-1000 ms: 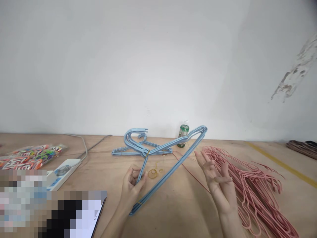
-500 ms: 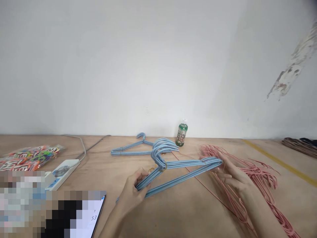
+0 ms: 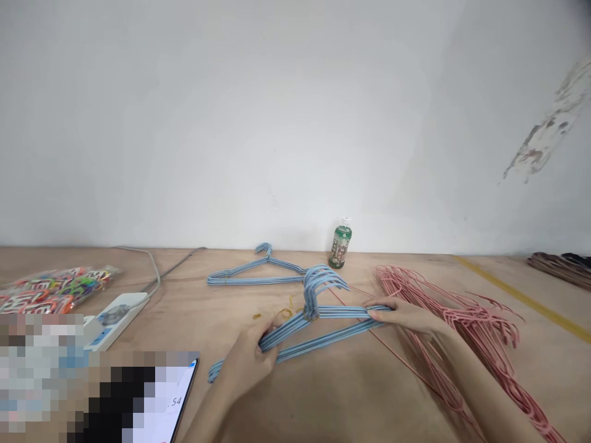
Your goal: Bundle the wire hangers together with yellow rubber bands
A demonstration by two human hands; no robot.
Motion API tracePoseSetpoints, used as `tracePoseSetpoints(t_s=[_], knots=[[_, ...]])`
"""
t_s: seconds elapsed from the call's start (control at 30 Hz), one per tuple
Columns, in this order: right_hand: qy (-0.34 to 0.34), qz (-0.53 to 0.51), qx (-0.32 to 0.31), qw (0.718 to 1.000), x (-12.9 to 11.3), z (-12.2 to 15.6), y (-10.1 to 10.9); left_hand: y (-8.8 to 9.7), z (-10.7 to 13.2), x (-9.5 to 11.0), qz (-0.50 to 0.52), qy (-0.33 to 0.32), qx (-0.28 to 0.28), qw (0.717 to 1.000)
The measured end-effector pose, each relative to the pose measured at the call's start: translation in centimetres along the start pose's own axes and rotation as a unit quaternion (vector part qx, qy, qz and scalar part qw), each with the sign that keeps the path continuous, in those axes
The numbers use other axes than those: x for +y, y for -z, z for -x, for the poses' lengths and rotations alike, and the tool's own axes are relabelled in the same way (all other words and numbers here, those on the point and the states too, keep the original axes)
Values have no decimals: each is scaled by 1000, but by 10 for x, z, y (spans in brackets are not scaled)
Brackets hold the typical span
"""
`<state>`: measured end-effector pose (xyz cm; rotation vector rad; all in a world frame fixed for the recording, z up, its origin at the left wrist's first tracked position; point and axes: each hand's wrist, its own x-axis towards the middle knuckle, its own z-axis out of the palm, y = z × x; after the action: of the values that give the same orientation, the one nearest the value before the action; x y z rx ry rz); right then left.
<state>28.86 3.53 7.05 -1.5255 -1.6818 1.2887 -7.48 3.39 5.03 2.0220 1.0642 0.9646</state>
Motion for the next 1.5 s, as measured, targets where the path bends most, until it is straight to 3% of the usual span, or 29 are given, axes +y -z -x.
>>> tracePoseSetpoints(t_s=[0.13, 0.37, 0.5, 0.57, 0.67, 0.73, 0.83, 0.93, 1.0, 1.03, 1.07, 1.13, 1.23, 1.3, 1.37, 1.43, 1.5], knots=[[78, 88, 65, 991, 1, -8, -4, -1, -2, 2, 53, 34, 11, 998], [175, 76, 192, 963, -11, -14, -29, 5, -4, 3, 73, 91, 24, 993], [237, -6, 256, 937, -25, -7, -36, 8, -7, -3, 94, 116, 49, 988], [280, -71, 292, 912, -30, -3, -35, 7, -8, -4, 134, 161, 33, 977], [330, -150, 326, 873, -37, 6, -35, 1, -7, 1, 214, 265, 4, 940], [344, -152, 343, 861, -44, 13, -39, -4, -7, 4, 240, 306, -4, 921], [337, -76, 378, 859, -53, 28, -51, -9, -9, 5, 249, 322, 5, 913], [305, -52, 369, 876, -57, 38, -64, -10, -10, 3, 255, 324, 19, 911], [300, -165, 320, 883, -55, 38, -68, -9, -10, 3, 260, 320, 22, 911], [297, -254, 291, 873, -53, 37, -68, -9, -10, 3, 263, 320, 24, 910], [292, -353, 258, 851, -51, 35, -68, -10, -10, 4, 266, 321, 27, 908], [277, -547, 188, 767, -43, 30, -67, -12, -10, 4, 273, 321, 36, 906], [276, -761, 46, 586, -21, 21, -65, -17, -11, 2, 280, 311, 46, 907], [289, -836, -78, 459, -1, 14, -65, -22, -12, -1, 275, 298, 52, 913], [275, -872, -184, 360, 18, 9, -65, -26, -12, -4, 266, 283, 54, 920], [247, -887, -236, 312, 31, 6, -65, -27, -12, -5, 254, 262, 51, 930], [232, -894, -214, 318, 36, 8, -65, -26, -11, -4, 228, 225, 51, 946]])
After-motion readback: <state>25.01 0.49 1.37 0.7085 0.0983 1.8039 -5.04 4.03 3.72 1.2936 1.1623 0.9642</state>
